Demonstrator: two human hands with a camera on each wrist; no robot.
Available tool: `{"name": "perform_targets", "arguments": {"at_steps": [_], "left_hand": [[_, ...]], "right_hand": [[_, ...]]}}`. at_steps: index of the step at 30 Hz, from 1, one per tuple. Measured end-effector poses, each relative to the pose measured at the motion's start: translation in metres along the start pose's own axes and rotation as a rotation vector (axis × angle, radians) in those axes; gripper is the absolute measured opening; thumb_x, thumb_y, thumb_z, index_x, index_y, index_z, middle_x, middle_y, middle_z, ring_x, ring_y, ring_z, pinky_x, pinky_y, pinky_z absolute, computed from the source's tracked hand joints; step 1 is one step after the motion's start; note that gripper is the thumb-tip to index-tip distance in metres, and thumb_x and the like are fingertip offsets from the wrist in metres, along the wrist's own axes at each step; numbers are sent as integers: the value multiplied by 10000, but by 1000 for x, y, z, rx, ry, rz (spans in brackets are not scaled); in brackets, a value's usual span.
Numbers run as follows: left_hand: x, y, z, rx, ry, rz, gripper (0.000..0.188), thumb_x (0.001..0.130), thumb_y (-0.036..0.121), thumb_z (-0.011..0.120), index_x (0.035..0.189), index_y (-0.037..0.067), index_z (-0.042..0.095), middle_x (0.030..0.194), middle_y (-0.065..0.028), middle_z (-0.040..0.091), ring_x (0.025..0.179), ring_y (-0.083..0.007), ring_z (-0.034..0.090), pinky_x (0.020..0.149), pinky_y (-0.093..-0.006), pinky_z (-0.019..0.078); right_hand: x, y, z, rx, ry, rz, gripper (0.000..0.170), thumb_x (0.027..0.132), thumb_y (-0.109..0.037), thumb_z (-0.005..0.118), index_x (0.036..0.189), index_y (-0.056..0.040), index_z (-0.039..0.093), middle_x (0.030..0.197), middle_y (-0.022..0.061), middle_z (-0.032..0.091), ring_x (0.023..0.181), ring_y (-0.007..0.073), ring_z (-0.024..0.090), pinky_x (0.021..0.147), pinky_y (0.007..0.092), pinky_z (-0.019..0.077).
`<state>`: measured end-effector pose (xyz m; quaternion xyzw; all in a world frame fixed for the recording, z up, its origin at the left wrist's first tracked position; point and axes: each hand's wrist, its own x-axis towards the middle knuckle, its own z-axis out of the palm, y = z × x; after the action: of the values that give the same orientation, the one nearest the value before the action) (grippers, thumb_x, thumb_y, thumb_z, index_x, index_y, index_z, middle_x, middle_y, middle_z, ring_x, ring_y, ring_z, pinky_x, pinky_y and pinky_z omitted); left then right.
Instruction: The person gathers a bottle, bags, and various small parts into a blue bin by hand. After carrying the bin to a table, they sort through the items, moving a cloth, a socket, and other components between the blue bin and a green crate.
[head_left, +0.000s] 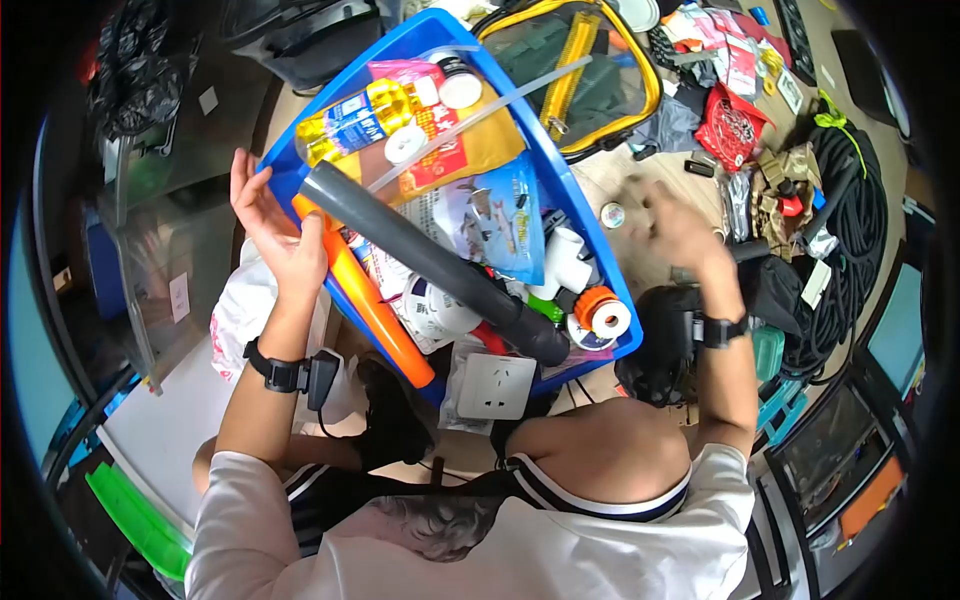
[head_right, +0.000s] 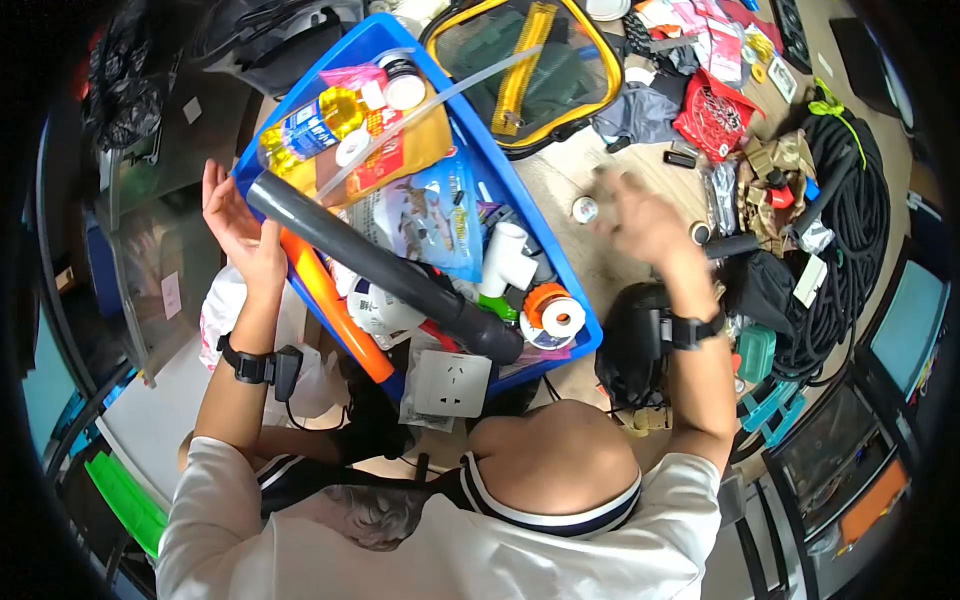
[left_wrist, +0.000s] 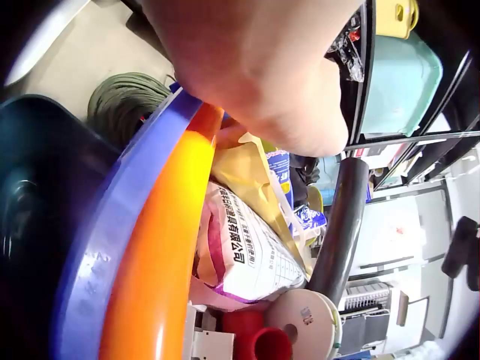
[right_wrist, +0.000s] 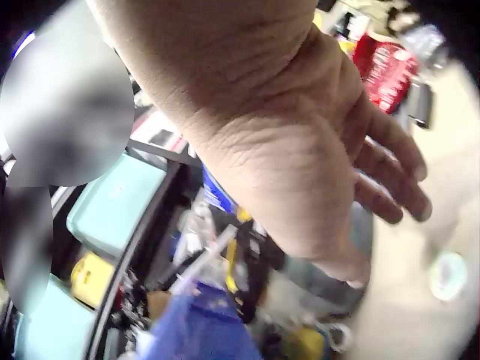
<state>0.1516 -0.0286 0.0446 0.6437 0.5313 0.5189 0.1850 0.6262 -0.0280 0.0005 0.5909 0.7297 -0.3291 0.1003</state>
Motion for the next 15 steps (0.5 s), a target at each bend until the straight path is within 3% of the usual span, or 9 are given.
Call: {"name": "perform_targets", "arguments": {"at_steps": [1, 4, 7, 9, 11, 13, 15], "left_hand": [[0, 1, 2, -6, -8, 4, 654, 718, -77, 545, 1348, 61, 434, 1642, -226, 225, 1558, -406, 217, 1277, -502, 152], [1, 4, 4, 92, -24, -2, 594, 759, -66, 547, 1331, 59, 449, 1644, -220, 235, 1554, -393, 232, 1269, -508, 184], [-2, 4, 5, 86, -32, 9, 558, 789, -49, 562, 1327, 52, 452, 1640, -226, 241, 1547, -390, 245, 1265, -505, 191], [-5, 2, 2, 67, -35, -2, 493, 890, 62, 605, 1359, 63, 453, 1655, -216, 244, 1543, -374, 254, 1247, -489, 228], [-6, 1, 2, 84, -23, -7, 482, 905, 66, 593, 1365, 58, 448, 1655, -218, 243, 1544, -377, 253, 1246, -492, 232], [-6, 3, 3, 93, -29, 3, 441, 930, 48, 561, 1357, 57, 451, 1654, -215, 244, 1544, -377, 257, 1242, -489, 246], [-6, 4, 5, 89, -7, -13, 396, 958, 28, 522, 1347, 57, 456, 1654, -212, 247, 1535, -371, 275, 1235, -482, 267]], "right_hand": [[4, -2, 22, -38, -91, 21, 715, 869, -265, 776, 1489, -174, 432, 1398, 246, 542, 1139, 434, 655, 938, 507, 557], [21, -1, 89, -194, 63, -28, 681, 849, -273, 777, 1457, -192, 480, 1383, 211, 541, 1117, 402, 675, 893, 483, 590], [34, 10, 97, -281, 157, -126, 604, 816, -207, 778, 1375, -173, 553, 1294, 167, 583, 1009, 351, 714, 816, 440, 612], [19, -10, 31, 21, 226, -35, 502, 821, -152, 764, 1296, -127, 605, 1174, 148, 627, 915, 322, 718, 792, 417, 601], [-6, -43, -31, 301, 445, -139, 445, 829, -141, 758, 1255, -94, 636, 1080, 147, 645, 882, 310, 699, 780, 394, 585], [-27, -68, -71, 401, 419, -364, 430, 849, -157, 766, 1257, -86, 650, 1082, 138, 655, 874, 312, 686, 781, 362, 575], [-34, -86, -84, 444, 307, -634, 450, 870, -202, 764, 1287, -85, 640, 1143, 133, 664, 975, 325, 687, 833, 382, 571]]}}
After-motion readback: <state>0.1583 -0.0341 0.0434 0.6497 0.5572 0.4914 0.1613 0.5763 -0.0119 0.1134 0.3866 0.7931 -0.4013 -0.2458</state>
